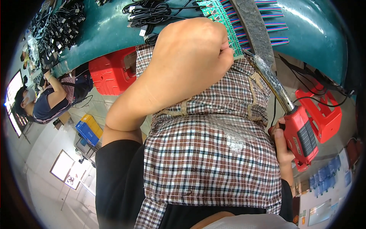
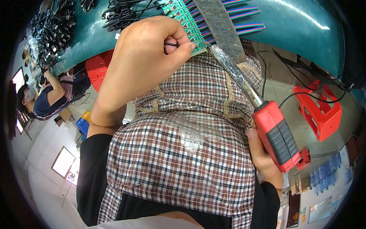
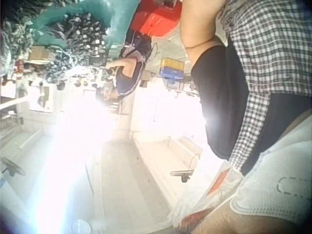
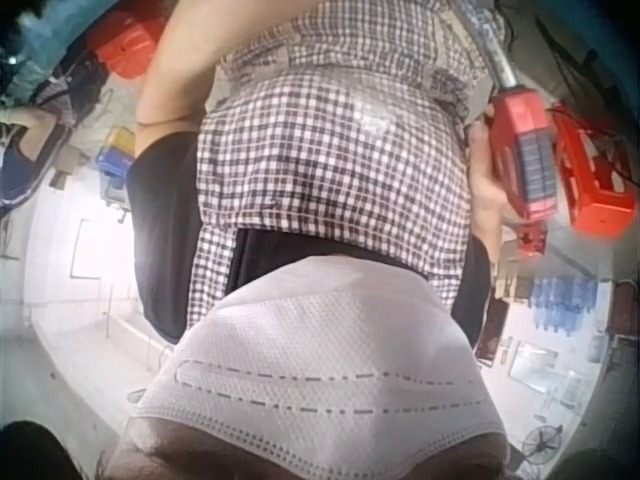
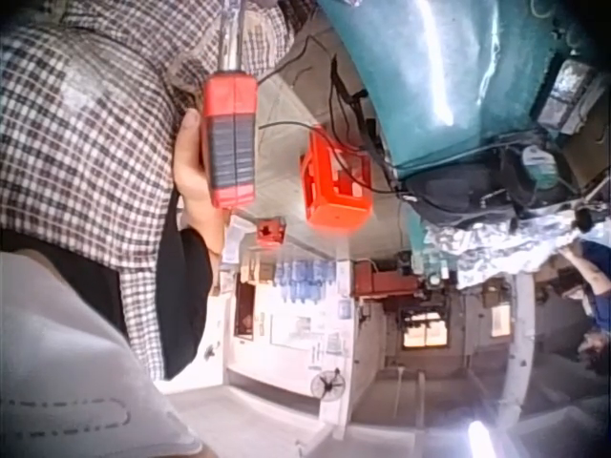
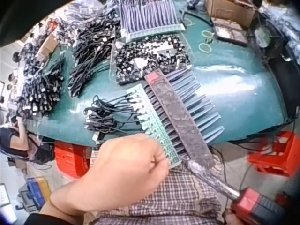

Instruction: The person solders wires onto circuit boards using a soldering iron, replaces the finished circuit board under a metal weight, and attaches and solders more wires onto the new board.

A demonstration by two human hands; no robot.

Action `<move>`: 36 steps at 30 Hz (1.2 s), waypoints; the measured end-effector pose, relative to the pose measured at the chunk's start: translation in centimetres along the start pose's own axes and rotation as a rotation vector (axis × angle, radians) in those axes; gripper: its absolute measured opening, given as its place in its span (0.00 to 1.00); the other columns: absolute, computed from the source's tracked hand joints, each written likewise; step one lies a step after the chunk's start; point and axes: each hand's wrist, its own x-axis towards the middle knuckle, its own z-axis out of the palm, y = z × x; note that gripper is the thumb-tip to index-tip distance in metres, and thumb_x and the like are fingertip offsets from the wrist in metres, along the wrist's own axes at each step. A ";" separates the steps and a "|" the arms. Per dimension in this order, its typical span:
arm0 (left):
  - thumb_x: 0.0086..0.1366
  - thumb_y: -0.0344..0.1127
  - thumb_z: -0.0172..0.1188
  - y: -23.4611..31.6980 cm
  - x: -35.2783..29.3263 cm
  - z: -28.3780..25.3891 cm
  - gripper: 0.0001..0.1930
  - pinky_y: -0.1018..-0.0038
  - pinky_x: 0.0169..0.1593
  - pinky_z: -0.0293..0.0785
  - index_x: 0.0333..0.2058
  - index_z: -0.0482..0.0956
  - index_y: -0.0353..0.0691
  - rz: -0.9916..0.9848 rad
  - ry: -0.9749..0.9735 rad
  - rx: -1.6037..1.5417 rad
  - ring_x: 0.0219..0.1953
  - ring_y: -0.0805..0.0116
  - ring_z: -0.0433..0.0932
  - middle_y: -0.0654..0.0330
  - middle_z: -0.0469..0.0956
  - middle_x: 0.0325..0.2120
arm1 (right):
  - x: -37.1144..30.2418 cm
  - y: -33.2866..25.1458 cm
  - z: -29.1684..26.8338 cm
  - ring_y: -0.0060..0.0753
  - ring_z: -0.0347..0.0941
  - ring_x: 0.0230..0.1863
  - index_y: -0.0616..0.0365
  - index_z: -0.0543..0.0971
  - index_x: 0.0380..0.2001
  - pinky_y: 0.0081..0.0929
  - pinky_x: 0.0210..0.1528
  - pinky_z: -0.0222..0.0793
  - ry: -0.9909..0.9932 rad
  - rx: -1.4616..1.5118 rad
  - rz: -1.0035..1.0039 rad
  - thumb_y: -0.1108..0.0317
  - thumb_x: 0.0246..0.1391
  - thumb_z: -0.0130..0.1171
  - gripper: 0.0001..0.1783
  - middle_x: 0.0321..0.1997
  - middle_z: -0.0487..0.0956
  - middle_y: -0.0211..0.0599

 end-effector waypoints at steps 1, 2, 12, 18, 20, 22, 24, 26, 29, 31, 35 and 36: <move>0.57 0.31 0.70 0.0 0.0 0.0 0.07 0.74 0.29 0.76 0.25 0.80 0.36 0.000 0.000 0.001 0.23 0.69 0.80 0.61 0.79 0.22 | 0.0 -0.1 0.0 0.31 0.81 0.44 0.63 0.83 0.50 0.31 0.50 0.76 -0.001 0.000 -0.001 0.76 0.58 0.66 0.16 0.43 0.84 0.37; 0.57 0.30 0.70 0.0 0.0 -0.1 0.07 0.74 0.29 0.76 0.25 0.80 0.36 -0.004 -0.004 -0.021 0.23 0.69 0.80 0.61 0.79 0.22 | -0.1 -0.3 0.1 0.31 0.81 0.44 0.63 0.83 0.51 0.31 0.50 0.76 0.008 -0.047 -0.030 0.76 0.58 0.66 0.17 0.43 0.84 0.37; 0.55 0.29 0.71 0.1 -0.4 0.1 0.06 0.75 0.30 0.77 0.26 0.81 0.36 -0.001 -0.005 -0.054 0.24 0.70 0.80 0.61 0.79 0.22 | -0.2 0.3 -0.1 0.29 0.80 0.44 0.63 0.83 0.51 0.31 0.50 0.75 -0.031 -0.049 0.015 0.74 0.58 0.67 0.17 0.42 0.84 0.36; 0.53 0.27 0.70 0.1 -0.3 0.2 0.05 0.75 0.30 0.77 0.25 0.81 0.36 0.016 0.003 -0.049 0.23 0.70 0.80 0.62 0.78 0.22 | -0.1 0.2 0.1 0.32 0.81 0.47 0.62 0.83 0.53 0.33 0.52 0.75 -0.009 -0.112 0.021 0.72 0.59 0.69 0.19 0.46 0.85 0.39; 0.52 0.27 0.70 0.1 -0.3 0.2 0.05 0.75 0.30 0.77 0.25 0.81 0.36 0.021 0.005 -0.048 0.23 0.70 0.80 0.62 0.78 0.22 | -0.1 0.3 0.0 0.33 0.81 0.48 0.62 0.82 0.53 0.33 0.53 0.75 -0.012 -0.120 0.040 0.71 0.58 0.69 0.19 0.48 0.85 0.40; 0.52 0.26 0.70 0.1 -0.2 0.2 0.05 0.75 0.30 0.77 0.25 0.81 0.36 0.027 0.006 -0.048 0.23 0.70 0.80 0.62 0.79 0.22 | 0.0 0.3 0.0 0.34 0.81 0.48 0.62 0.82 0.53 0.33 0.53 0.75 -0.014 -0.127 0.060 0.71 0.58 0.70 0.20 0.49 0.85 0.41; 0.52 0.26 0.70 0.0 0.0 0.3 0.05 0.75 0.30 0.77 0.25 0.81 0.36 0.033 0.010 -0.050 0.23 0.70 0.79 0.61 0.78 0.22 | 0.1 0.3 0.0 0.32 0.81 0.48 0.62 0.83 0.52 0.34 0.54 0.75 -0.013 -0.111 0.081 0.72 0.59 0.69 0.18 0.47 0.85 0.40; 0.52 0.26 0.70 -0.1 0.0 0.2 0.05 0.75 0.30 0.77 0.25 0.80 0.36 0.034 0.014 -0.045 0.23 0.70 0.79 0.61 0.78 0.22 | 0.1 0.5 0.0 0.30 0.80 0.46 0.63 0.82 0.51 0.33 0.52 0.75 -0.012 -0.089 -0.015 0.73 0.60 0.67 0.16 0.45 0.84 0.38; 0.52 0.27 0.70 0.0 -0.2 -0.1 0.05 0.75 0.30 0.77 0.25 0.80 0.36 0.031 0.020 -0.031 0.23 0.70 0.80 0.61 0.78 0.22 | 0.4 -1.1 0.7 0.27 0.72 0.38 0.63 0.76 0.43 0.28 0.42 0.69 -0.022 -0.022 -0.090 0.75 0.61 0.59 0.08 0.38 0.77 0.36; 0.52 0.27 0.69 0.0 -0.1 0.0 0.06 0.75 0.30 0.77 0.25 0.80 0.36 0.027 0.013 -0.025 0.23 0.70 0.80 0.61 0.78 0.22 | 0.9 -1.4 1.0 0.25 0.65 0.31 0.62 0.70 0.36 0.24 0.35 0.63 -0.030 0.026 -0.060 0.76 0.60 0.54 0.03 0.32 0.69 0.36; 0.52 0.27 0.69 -0.1 0.1 0.3 0.06 0.75 0.30 0.77 0.24 0.80 0.36 0.020 -0.001 -0.042 0.23 0.70 0.80 0.61 0.78 0.22 | 1.7 -1.1 1.5 0.23 0.61 0.22 0.61 0.68 0.36 0.23 0.26 0.61 0.041 0.103 -0.190 0.74 0.60 0.55 0.06 0.29 0.68 0.36; 0.52 0.27 0.69 0.0 -0.1 0.2 0.06 0.75 0.30 0.77 0.25 0.80 0.36 0.021 0.000 -0.050 0.23 0.70 0.79 0.61 0.78 0.22 | 1.8 -1.3 1.8 0.21 0.59 0.19 0.61 0.68 0.36 0.23 0.24 0.60 0.062 0.161 -0.232 0.74 0.60 0.55 0.06 0.28 0.68 0.36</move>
